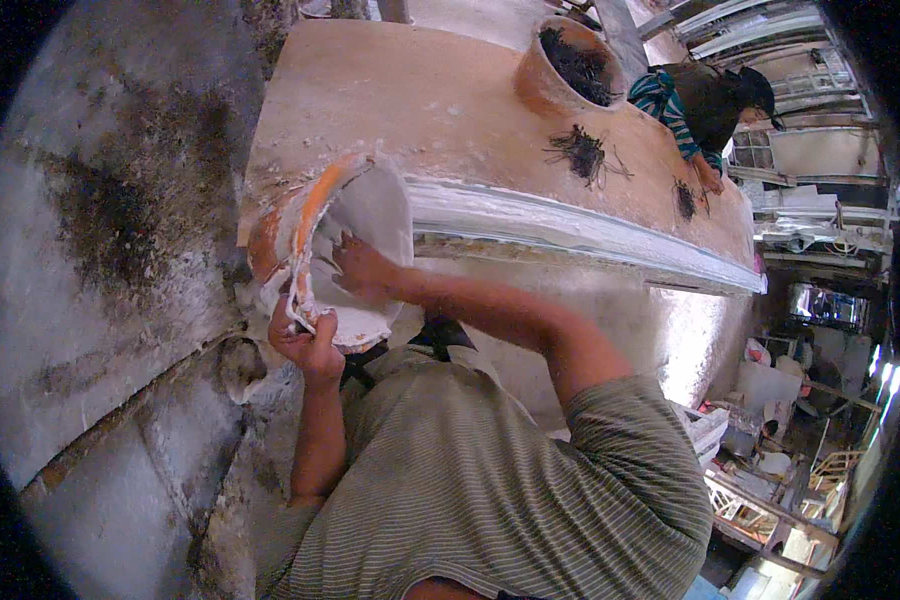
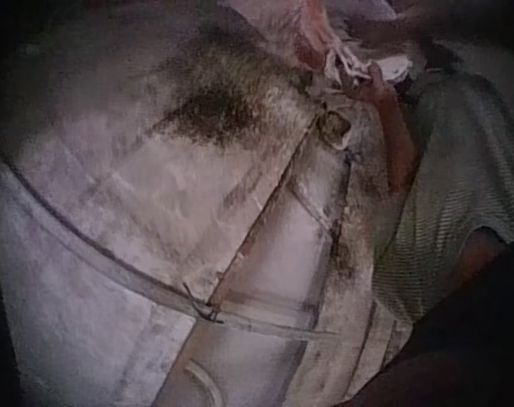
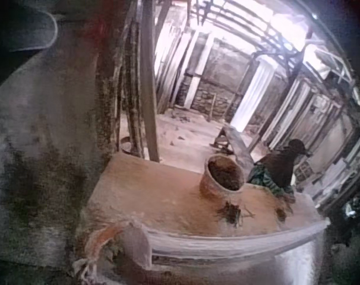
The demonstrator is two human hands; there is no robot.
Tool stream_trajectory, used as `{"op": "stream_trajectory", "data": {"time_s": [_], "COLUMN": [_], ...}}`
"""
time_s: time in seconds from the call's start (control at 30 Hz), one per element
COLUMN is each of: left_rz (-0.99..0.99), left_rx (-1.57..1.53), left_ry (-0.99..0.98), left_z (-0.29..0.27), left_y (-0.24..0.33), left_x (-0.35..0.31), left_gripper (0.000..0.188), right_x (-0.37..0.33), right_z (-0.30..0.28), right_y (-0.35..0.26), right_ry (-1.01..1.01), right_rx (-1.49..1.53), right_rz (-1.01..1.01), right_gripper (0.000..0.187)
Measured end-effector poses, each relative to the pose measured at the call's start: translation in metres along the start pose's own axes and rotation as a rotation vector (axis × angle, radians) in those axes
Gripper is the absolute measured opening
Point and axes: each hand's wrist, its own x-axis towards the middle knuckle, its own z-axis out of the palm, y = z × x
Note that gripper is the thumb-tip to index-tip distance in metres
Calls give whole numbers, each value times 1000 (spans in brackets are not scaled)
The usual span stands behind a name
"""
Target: The person applies a white paste-like substance along the edge of a large curved wooden object using their hands. They repeatedly scoop the material from a bucket and smooth it along the seam. Another person is visible working nearby on a different section.
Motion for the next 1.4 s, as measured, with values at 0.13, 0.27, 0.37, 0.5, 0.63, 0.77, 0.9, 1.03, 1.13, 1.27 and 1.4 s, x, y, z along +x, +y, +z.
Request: {"op": "stream_trajectory", "data": {"time_s": [0.13,0.27,0.37,0.5,0.63,0.77,0.9,1.03,1.13,1.27,1.4], "left_rz": [43,-55,-5,-124,16,-1,439,201,-135,-34,485], "left_rx": [55,24,-40,15,198,127,669,441,88,153,631], "left_ry": [-71,-34,-11,-15,-4,163,-74,132,294,235,-55], "left_z": [5,29,42,28,52,108,89,154,175,229,179], "left_y": [-19,-3,-13,-67,-69,-46,-75,-57,-54,-48,-112], "left_x": [-10,-7,-6,-16,-22,-50,-84,-120,-155,-209,-262], "left_gripper": [63,59,55,54,59,63,65,67,69,66,59], "right_x": [2,-22,-31,-48,-92,-151,-235,-331,-402,-517,-626], "right_z": [30,-44,-40,-48,-106,-132,-130,-135,-218,-259,-270], "right_y": [-12,-60,-41,0,50,110,214,296,284,327,431], "right_ry": [72,-29,-59,93,199,398,670,943,1186,1368,1620], "right_rx": [1269,2132,2471,2477,2372,2136,1949,1858,2235,1936,1649], "right_rz": [581,506,328,385,283,132,163,286,751,529,684], "right_gripper": [43,43,45,39,35,30,20,14,18,24,18]}}
